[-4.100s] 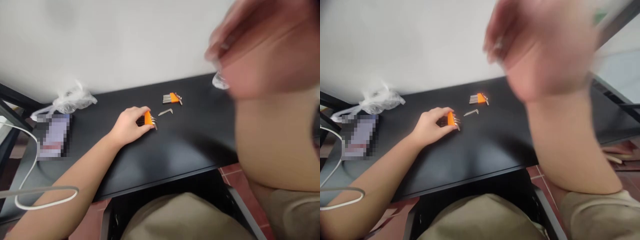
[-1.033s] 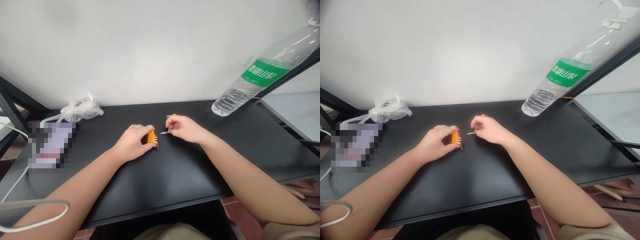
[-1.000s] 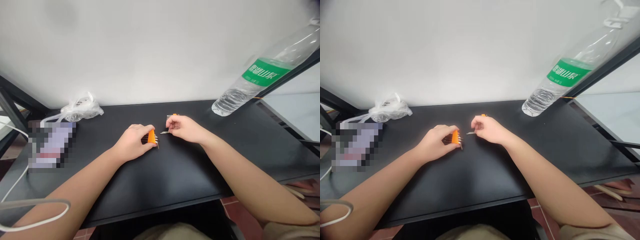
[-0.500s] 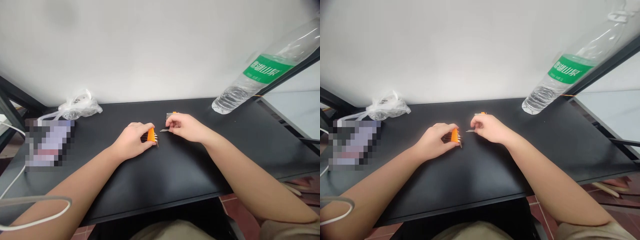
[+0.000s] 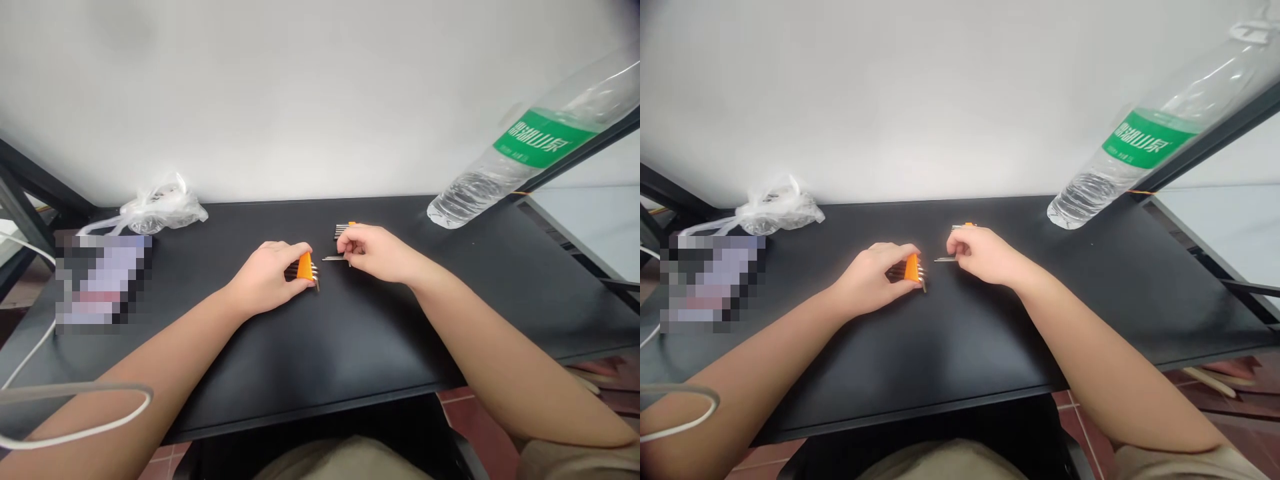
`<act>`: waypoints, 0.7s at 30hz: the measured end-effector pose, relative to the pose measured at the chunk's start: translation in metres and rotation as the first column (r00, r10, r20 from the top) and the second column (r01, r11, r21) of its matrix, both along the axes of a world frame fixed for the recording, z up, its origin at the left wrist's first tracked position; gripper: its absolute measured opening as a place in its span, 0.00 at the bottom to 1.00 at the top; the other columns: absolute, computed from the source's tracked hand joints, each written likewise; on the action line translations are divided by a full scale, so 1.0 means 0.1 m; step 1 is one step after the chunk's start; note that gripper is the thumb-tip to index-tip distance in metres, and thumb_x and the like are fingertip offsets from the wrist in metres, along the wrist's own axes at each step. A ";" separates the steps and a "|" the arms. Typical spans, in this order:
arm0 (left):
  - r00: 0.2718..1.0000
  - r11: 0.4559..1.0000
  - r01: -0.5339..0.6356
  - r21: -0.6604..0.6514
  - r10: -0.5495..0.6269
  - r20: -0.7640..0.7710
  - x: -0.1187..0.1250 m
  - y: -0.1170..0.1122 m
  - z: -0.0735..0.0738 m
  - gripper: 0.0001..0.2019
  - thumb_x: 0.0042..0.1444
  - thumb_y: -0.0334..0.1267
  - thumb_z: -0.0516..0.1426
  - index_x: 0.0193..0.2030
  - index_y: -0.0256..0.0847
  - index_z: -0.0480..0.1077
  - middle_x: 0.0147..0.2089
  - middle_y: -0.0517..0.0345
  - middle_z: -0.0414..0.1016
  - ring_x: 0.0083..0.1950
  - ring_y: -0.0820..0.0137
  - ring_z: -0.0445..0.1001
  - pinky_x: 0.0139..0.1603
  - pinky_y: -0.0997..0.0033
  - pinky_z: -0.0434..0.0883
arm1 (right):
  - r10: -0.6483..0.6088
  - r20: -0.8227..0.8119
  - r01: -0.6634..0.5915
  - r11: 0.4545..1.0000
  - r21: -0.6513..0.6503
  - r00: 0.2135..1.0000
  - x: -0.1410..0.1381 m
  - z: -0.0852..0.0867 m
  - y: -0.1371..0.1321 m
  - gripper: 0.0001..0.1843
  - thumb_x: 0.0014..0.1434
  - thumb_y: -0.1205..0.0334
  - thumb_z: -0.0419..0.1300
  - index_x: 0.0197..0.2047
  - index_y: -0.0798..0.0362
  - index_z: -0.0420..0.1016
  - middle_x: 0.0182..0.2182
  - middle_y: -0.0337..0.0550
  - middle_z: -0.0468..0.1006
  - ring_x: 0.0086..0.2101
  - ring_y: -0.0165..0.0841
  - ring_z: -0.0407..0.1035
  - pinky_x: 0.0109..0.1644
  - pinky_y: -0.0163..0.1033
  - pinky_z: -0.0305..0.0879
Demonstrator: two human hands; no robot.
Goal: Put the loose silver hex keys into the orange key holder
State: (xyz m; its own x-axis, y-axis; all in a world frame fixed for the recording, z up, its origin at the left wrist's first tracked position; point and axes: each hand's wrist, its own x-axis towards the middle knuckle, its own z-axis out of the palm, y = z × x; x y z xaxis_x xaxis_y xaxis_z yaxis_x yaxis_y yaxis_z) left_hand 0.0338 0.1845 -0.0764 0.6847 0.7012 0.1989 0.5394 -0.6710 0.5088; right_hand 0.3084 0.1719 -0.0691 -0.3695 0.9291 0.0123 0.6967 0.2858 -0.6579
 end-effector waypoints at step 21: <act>1.000 0.999 -0.015 -0.032 0.014 -0.015 0.02 0.01 0.02 0.19 0.59 0.46 0.64 0.56 0.49 0.71 0.43 0.61 0.80 0.44 0.62 0.77 0.52 0.62 0.72 | 0.055 0.417 -0.095 0.993 0.075 0.907 -0.17 0.16 -0.20 0.10 0.52 0.73 0.63 0.26 0.52 0.68 0.32 0.47 0.73 0.29 0.36 0.65 0.32 0.42 0.54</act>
State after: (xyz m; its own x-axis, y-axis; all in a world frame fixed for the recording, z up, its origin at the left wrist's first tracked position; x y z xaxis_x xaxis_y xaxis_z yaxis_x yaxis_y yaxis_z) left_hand 0.0361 0.1857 -0.0745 0.6769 0.7171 0.1664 0.5564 -0.6464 0.5221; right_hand 0.2918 0.1516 -0.0531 -0.4281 0.9007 -0.0734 0.8748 0.3926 -0.2840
